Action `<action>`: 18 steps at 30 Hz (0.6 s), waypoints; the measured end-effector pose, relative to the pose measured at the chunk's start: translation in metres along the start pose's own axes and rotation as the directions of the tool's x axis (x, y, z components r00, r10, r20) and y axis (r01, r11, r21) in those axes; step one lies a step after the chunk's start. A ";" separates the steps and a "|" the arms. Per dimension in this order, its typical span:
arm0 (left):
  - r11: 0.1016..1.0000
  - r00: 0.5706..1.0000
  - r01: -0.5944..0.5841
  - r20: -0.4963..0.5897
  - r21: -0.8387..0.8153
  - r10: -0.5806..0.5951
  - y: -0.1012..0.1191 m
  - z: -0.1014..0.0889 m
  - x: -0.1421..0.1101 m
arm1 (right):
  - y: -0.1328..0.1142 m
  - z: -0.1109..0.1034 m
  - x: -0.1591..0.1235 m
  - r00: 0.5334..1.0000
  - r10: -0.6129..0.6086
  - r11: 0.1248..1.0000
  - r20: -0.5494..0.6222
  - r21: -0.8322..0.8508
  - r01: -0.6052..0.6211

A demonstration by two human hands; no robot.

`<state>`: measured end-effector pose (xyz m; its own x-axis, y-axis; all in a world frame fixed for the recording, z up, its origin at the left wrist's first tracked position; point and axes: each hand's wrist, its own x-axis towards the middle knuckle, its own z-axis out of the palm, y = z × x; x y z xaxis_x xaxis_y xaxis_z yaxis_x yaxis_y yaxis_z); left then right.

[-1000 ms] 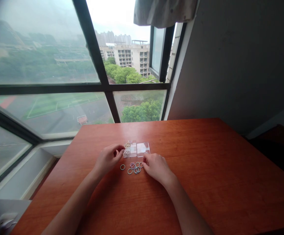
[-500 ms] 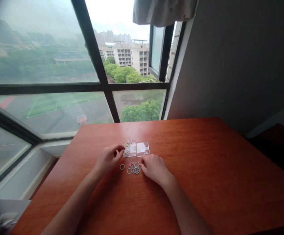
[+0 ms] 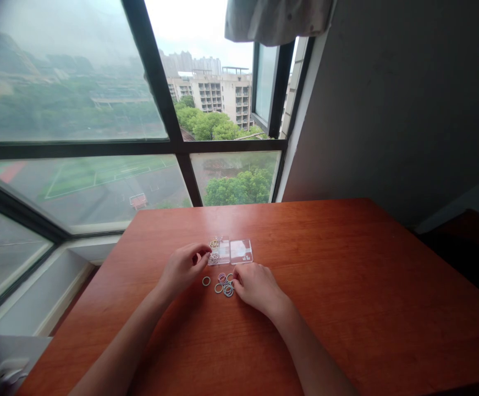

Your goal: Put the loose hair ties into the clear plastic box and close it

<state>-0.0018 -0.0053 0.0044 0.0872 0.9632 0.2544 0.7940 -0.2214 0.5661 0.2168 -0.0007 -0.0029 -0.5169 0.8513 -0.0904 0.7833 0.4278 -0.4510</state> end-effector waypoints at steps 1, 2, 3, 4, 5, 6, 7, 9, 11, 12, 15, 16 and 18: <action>1.000 1.000 0.000 0.002 0.001 0.000 0.000 0.000 0.000 | 0.000 0.000 0.000 1.000 -0.002 1.000 -0.004 -0.002 0.002; 1.000 1.000 -0.001 0.005 0.003 0.001 0.001 0.000 0.000 | -0.001 0.000 0.000 1.000 -0.004 1.000 -0.017 0.002 0.004; 1.000 1.000 -0.003 0.008 0.003 0.003 0.002 0.001 0.000 | -0.001 0.000 0.000 0.999 -0.007 1.000 -0.039 0.013 0.007; 1.000 1.000 -0.007 0.010 0.000 0.007 0.003 0.002 0.000 | -0.001 -0.001 0.001 0.998 -0.009 0.999 -0.068 0.032 0.011; 1.000 1.000 -0.014 0.016 -0.008 0.014 0.006 0.003 -0.001 | -0.001 -0.001 0.001 0.994 -0.009 0.998 -0.105 0.058 0.015; 0.999 0.999 -0.024 0.026 -0.023 0.025 0.009 0.004 -0.002 | -0.001 -0.001 0.002 0.989 -0.006 0.996 -0.145 0.086 0.019; 0.998 0.998 -0.036 0.041 -0.043 0.038 0.013 0.006 -0.002 | -0.001 -0.001 0.002 0.983 -0.001 0.993 -0.185 0.114 0.022; 0.994 0.994 -0.062 0.080 -0.090 0.069 0.022 0.010 -0.005 | -0.001 0.000 0.003 0.965 0.013 0.987 -0.261 0.159 0.029; 0.989 0.989 -0.080 0.111 -0.124 0.094 0.031 0.014 -0.007 | -0.001 0.001 0.004 0.950 0.020 0.982 -0.310 0.184 0.039; 0.987 0.988 -0.086 0.120 -0.134 0.102 0.034 0.016 -0.008 | -0.001 0.001 0.005 0.946 0.019 0.980 -0.323 0.191 0.046; 0.984 0.987 -0.080 0.123 -0.161 0.100 0.037 0.021 -0.009 | -0.002 0.003 0.005 0.945 0.012 0.976 -0.326 0.210 0.060; 0.983 0.989 -0.068 0.116 -0.173 0.089 0.035 0.021 -0.009 | -0.002 0.003 0.005 0.946 0.012 0.975 -0.324 0.214 0.061; 0.980 0.995 -0.036 0.088 -0.197 0.055 0.030 0.022 -0.007 | -0.001 0.003 0.005 0.947 0.020 0.976 -0.321 0.211 0.051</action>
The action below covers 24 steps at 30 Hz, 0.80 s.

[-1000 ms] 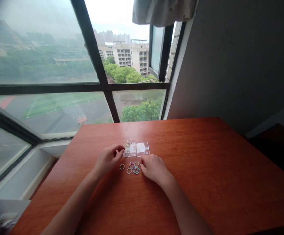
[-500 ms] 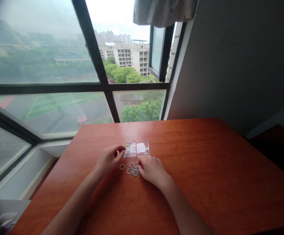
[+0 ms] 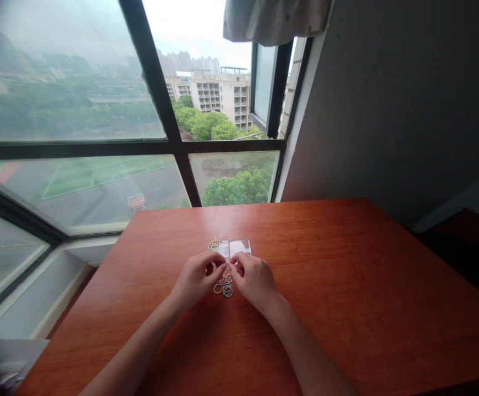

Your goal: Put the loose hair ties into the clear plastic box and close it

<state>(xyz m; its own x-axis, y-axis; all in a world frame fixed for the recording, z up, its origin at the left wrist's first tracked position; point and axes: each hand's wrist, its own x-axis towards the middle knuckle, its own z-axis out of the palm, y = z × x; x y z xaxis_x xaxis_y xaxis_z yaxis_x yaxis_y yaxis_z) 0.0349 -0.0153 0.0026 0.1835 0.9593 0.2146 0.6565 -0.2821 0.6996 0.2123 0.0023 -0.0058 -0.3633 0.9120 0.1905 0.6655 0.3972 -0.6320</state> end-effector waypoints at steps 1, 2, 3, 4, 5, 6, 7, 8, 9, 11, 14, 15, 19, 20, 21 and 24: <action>1.000 1.000 0.015 -0.027 -0.010 -0.015 -0.003 -0.001 0.001 | 0.001 0.000 0.000 1.000 0.007 1.000 0.005 -0.010 -0.007; 0.999 0.998 0.029 -0.061 -0.015 -0.030 -0.007 -0.003 0.003 | 0.002 -0.001 0.001 1.000 0.019 1.000 0.013 -0.023 -0.019; 0.999 0.994 0.043 -0.099 -0.016 -0.045 -0.010 -0.004 0.005 | 0.003 -0.001 0.001 0.999 0.034 0.999 0.024 -0.039 -0.033; 0.998 0.988 0.059 -0.140 -0.010 -0.060 -0.014 -0.006 0.008 | 0.003 -0.002 0.002 0.998 0.050 0.997 0.039 -0.055 -0.048; 0.997 0.981 0.075 -0.177 0.002 -0.074 -0.017 -0.007 0.011 | 0.004 -0.002 0.002 0.996 0.066 0.996 0.057 -0.071 -0.062; 0.996 0.975 0.088 -0.207 0.012 -0.084 -0.020 -0.008 0.014 | 0.005 -0.003 0.003 0.994 0.078 0.994 0.074 -0.084 -0.072; 0.995 0.970 0.095 -0.227 0.020 -0.088 -0.023 -0.009 0.018 | 0.005 -0.003 0.003 0.992 0.085 0.993 0.091 -0.093 -0.077; 0.995 0.967 0.099 -0.237 0.025 -0.091 -0.026 -0.008 0.021 | 0.005 -0.003 0.003 0.990 0.087 0.992 0.108 -0.099 -0.076; 0.994 0.966 0.102 -0.242 0.026 -0.092 -0.028 -0.007 0.024 | 0.005 -0.003 0.003 0.988 0.085 0.992 0.125 -0.101 -0.073; 0.994 0.966 0.105 -0.241 0.023 -0.097 -0.032 -0.005 0.027 | 0.004 -0.003 0.003 0.986 0.077 0.994 0.149 -0.094 -0.063; 0.994 0.965 0.113 -0.239 0.013 -0.107 -0.035 -0.002 0.029 | 0.003 -0.003 0.002 0.986 0.063 0.996 0.155 -0.076 -0.052; 0.993 0.965 0.116 -0.239 0.008 -0.111 -0.036 -0.002 0.029 | 0.003 -0.003 0.002 0.986 0.059 0.996 0.154 -0.072 -0.048; 0.993 0.965 0.121 -0.235 -0.001 -0.118 -0.038 -0.006 0.027 | 0.005 -0.006 0.002 0.985 0.043 0.997 0.170 -0.064 -0.033; 0.993 0.966 0.121 -0.232 -0.001 -0.118 -0.038 -0.007 0.027 | 0.005 -0.007 0.002 0.983 0.040 0.998 0.181 -0.062 -0.029; 0.993 0.966 0.120 -0.231 -0.001 -0.117 -0.038 -0.009 0.026 | 0.006 -0.008 0.002 0.980 0.040 0.998 0.196 -0.060 -0.029; 0.993 0.965 0.116 -0.234 -0.008 -0.114 -0.038 -0.012 0.024 | 0.008 -0.010 0.001 0.965 0.040 0.998 0.258 -0.049 -0.028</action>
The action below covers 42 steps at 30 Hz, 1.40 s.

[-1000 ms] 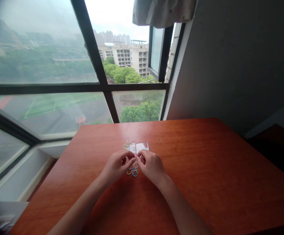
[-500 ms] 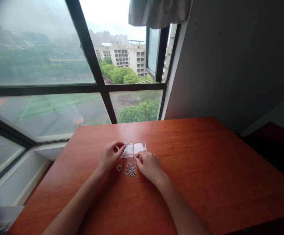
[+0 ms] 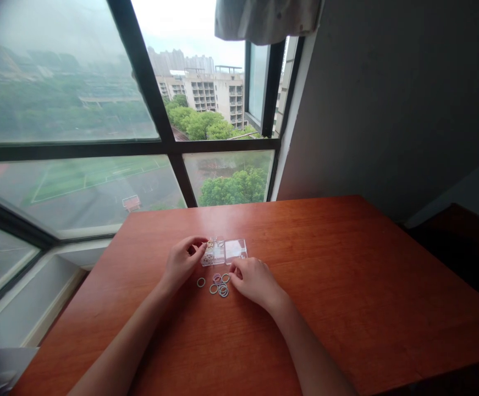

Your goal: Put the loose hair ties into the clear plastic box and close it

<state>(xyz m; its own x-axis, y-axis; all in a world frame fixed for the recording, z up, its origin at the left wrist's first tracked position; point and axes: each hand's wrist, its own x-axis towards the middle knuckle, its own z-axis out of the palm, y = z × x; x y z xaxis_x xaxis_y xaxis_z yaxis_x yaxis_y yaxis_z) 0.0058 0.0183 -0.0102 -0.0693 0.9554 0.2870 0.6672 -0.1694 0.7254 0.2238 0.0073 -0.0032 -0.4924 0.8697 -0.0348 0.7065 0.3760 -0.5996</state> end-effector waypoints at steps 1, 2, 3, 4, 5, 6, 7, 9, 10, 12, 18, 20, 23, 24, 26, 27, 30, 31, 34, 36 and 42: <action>1.000 1.000 0.000 -0.004 -0.007 0.000 0.000 -0.001 -0.001 | 0.000 0.000 -0.001 1.000 -0.007 1.000 0.019 0.007 0.007; 1.000 1.000 0.000 -0.007 -0.015 0.000 0.000 -0.002 -0.002 | 0.001 0.000 -0.001 0.999 -0.016 1.000 0.032 0.014 0.015; 1.000 1.000 0.000 -0.009 -0.023 -0.001 0.000 -0.002 -0.003 | 0.001 0.000 -0.002 0.999 -0.025 0.999 0.041 0.021 0.024; 1.000 1.000 0.001 -0.009 -0.031 -0.002 0.000 -0.003 -0.004 | 0.001 -0.001 -0.002 0.998 -0.034 0.999 0.048 0.027 0.032; 0.999 1.000 0.003 -0.008 -0.038 -0.003 -0.001 -0.003 -0.005 | 0.000 -0.001 -0.003 0.998 -0.039 0.999 0.053 0.034 0.037; 0.999 1.000 0.004 -0.005 -0.043 -0.005 -0.001 -0.004 -0.007 | 0.000 -0.001 -0.004 0.997 -0.044 0.998 0.059 0.041 0.041; 0.999 1.000 0.006 -0.003 -0.046 -0.006 -0.001 -0.005 -0.008 | -0.001 -0.001 -0.004 0.997 -0.050 0.998 0.063 0.050 0.047; 0.999 1.000 0.009 0.002 -0.053 -0.009 -0.001 -0.006 -0.009 | -0.003 -0.001 -0.005 0.995 -0.068 0.996 0.073 0.070 0.063; 0.998 1.000 0.009 0.005 -0.056 -0.008 -0.001 -0.006 -0.010 | -0.003 0.000 -0.005 0.994 -0.079 0.994 0.078 0.078 0.073; 0.998 1.000 0.006 0.010 -0.061 -0.005 0.000 -0.007 -0.011 | -0.004 0.000 -0.005 0.991 -0.094 0.993 0.093 0.080 0.087; 0.997 0.999 -0.001 0.040 -0.081 0.004 0.000 -0.004 -0.011 | -0.005 0.002 -0.006 0.989 -0.124 0.992 0.075 0.040 0.121; 0.996 0.999 -0.003 0.044 -0.085 0.007 0.000 -0.004 -0.012 | -0.004 0.003 -0.006 0.990 -0.129 0.991 0.061 0.048 0.126; 0.996 0.999 -0.015 0.045 -0.090 0.019 0.001 -0.003 -0.013 | -0.001 0.005 -0.003 0.994 -0.104 0.993 0.014 0.065 0.103; 0.996 0.999 -0.024 0.047 -0.091 0.028 0.002 -0.003 -0.014 | 0.000 0.005 -0.002 0.996 -0.089 0.993 -0.016 0.071 0.090; 0.995 0.997 -0.050 0.059 -0.088 0.055 0.005 -0.002 -0.016 | 0.002 0.005 0.001 0.994 -0.058 0.994 -0.093 0.086 0.066; 0.994 0.995 -0.067 0.072 -0.084 0.073 0.008 -0.002 -0.017 | 0.002 0.005 0.002 0.990 -0.046 0.994 -0.135 0.095 0.059; 0.989 0.981 -0.124 0.140 -0.076 0.134 0.018 0.001 -0.022 | 0.003 0.005 0.004 0.971 -0.031 0.992 -0.236 0.113 0.059; 0.987 0.974 -0.140 0.169 -0.078 0.151 0.022 0.002 -0.024 | 0.003 0.005 0.004 0.966 -0.033 0.991 -0.255 0.118 0.065; 0.982 0.959 -0.162 0.220 -0.100 0.180 0.031 0.007 -0.028 | 0.002 0.006 0.004 0.958 -0.051 0.985 -0.282 0.141 0.094; 0.979 0.953 -0.162 0.239 -0.121 0.187 0.033 0.009 -0.029 | 0.001 0.006 0.004 0.955 -0.057 0.982 -0.290 0.155 0.106; 0.983 0.957 -0.119 0.247 -0.139 0.151 0.030 0.012 -0.029 | 0.000 0.006 0.004 0.959 -0.052 0.980 -0.279 0.172 0.103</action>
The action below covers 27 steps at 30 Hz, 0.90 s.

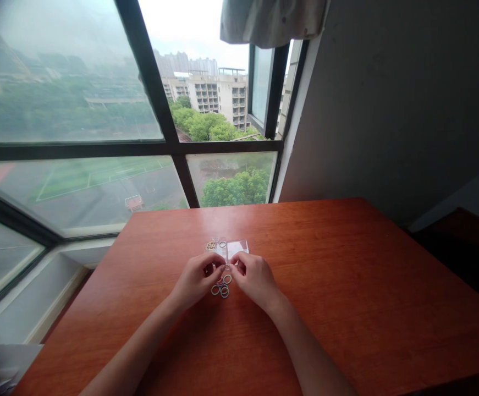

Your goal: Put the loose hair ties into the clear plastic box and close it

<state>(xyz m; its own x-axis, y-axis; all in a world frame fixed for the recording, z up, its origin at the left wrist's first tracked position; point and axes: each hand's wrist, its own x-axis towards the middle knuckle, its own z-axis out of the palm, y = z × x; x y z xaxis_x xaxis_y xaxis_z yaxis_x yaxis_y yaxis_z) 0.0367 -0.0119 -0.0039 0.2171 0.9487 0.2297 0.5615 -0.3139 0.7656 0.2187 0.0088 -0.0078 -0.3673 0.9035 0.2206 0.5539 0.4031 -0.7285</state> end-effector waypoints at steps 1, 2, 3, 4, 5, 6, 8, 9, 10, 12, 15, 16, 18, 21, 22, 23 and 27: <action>1.000 1.000 0.010 -0.017 0.001 -0.010 -0.001 -0.001 0.001 | 0.001 0.000 0.000 1.000 0.003 1.000 0.011 -0.003 -0.003; 1.000 0.999 0.020 -0.039 0.004 -0.019 -0.003 -0.002 0.002 | 0.001 0.001 0.000 1.000 0.007 1.000 0.023 -0.008 -0.007; 1.000 0.998 0.029 -0.063 0.010 -0.029 -0.004 -0.004 0.004 | 0.002 0.001 0.000 0.999 0.010 1.000 0.038 -0.014 -0.009; 0.999 0.995 0.039 -0.090 0.018 -0.037 -0.005 -0.006 0.006 | 0.003 0.002 0.000 0.998 0.012 1.000 0.057 -0.022 -0.011; 0.998 0.992 0.048 -0.114 0.029 -0.044 -0.007 -0.009 0.009 | 0.004 0.002 0.000 0.997 0.015 0.999 0.081 -0.031 -0.012; 0.997 0.989 0.058 -0.137 0.044 -0.052 -0.008 -0.012 0.011 | 0.004 0.002 -0.001 0.994 0.019 0.999 0.108 -0.042 -0.015; 0.994 0.983 0.082 -0.173 0.075 -0.068 -0.011 -0.018 0.016 | 0.004 0.002 -0.002 0.984 0.032 0.997 0.175 -0.069 -0.020; 0.992 0.980 0.093 -0.187 0.088 -0.075 -0.012 -0.020 0.018 | 0.003 0.002 -0.003 0.977 0.037 0.997 0.209 -0.080 -0.021; 0.990 0.977 0.101 -0.196 0.099 -0.080 -0.013 -0.023 0.020 | 0.002 0.001 -0.003 0.970 0.040 0.996 0.241 -0.086 -0.019; 0.988 0.975 0.112 -0.204 0.109 -0.088 -0.015 -0.025 0.023 | 0.000 0.000 -0.005 0.959 0.033 0.996 0.283 -0.084 -0.010; 0.986 0.977 0.115 -0.193 0.119 -0.090 -0.018 -0.025 0.028 | -0.003 -0.002 -0.006 0.952 0.029 0.996 0.303 -0.085 -0.003; 0.985 0.978 0.115 -0.190 0.128 -0.090 -0.020 -0.024 0.029 | -0.004 -0.002 -0.006 0.951 0.033 0.996 0.307 -0.091 -0.005; 0.981 0.977 0.122 -0.194 0.153 -0.091 -0.023 -0.021 0.033 | -0.004 -0.003 -0.006 0.947 0.045 0.995 0.318 -0.103 -0.013; 0.973 0.971 0.146 -0.217 0.179 -0.106 -0.029 -0.018 0.038 | -0.005 -0.003 -0.005 0.940 0.066 0.993 0.334 -0.115 -0.029; 0.972 0.968 0.156 -0.223 0.175 -0.115 -0.030 -0.018 0.039 | -0.005 -0.003 -0.005 0.939 0.069 0.993 0.337 -0.117 -0.031; 0.972 0.967 0.163 -0.224 0.167 -0.124 -0.031 -0.019 0.040 | -0.005 -0.004 -0.005 0.939 0.068 0.993 0.338 -0.119 -0.029; 0.981 0.967 0.164 -0.214 0.105 -0.139 -0.032 -0.025 0.037 | -0.004 -0.004 -0.005 0.946 0.032 0.991 0.324 -0.133 0.012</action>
<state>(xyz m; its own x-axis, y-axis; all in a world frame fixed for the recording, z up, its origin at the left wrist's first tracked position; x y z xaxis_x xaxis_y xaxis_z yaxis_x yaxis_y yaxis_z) 0.0070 0.0342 -0.0045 -0.0386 0.9689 0.2444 0.6701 -0.1563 0.7256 0.2209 0.0031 -0.0036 -0.5714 0.8203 -0.0249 0.6438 0.4292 -0.6334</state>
